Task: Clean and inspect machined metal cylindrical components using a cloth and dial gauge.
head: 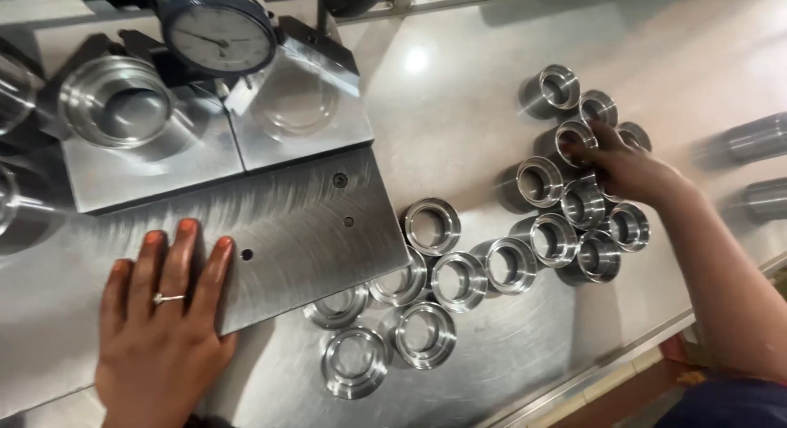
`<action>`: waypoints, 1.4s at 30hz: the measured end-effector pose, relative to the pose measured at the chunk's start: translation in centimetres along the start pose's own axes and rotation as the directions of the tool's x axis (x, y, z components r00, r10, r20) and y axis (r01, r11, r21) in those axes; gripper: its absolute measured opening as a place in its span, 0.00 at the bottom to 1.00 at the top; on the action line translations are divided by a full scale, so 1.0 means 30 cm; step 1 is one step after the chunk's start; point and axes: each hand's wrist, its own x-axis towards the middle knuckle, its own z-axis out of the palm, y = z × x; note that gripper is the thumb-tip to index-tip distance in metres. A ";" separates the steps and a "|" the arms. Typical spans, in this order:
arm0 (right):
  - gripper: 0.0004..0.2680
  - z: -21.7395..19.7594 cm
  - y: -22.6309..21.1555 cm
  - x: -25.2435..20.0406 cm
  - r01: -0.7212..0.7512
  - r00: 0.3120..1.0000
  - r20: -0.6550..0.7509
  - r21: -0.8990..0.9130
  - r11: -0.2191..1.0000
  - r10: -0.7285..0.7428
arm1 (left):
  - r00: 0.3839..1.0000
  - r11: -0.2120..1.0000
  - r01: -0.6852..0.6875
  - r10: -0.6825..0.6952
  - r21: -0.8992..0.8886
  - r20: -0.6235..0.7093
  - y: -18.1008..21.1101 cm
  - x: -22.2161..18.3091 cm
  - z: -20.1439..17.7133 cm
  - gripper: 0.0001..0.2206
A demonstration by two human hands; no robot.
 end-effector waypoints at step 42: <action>0.07 -0.166 0.056 0.857 -0.202 0.776 -0.422 0.538 0.818 0.470 | 0.999 0.965 0.002 0.012 -0.264 0.053 -0.020 -0.008 0.002 0.41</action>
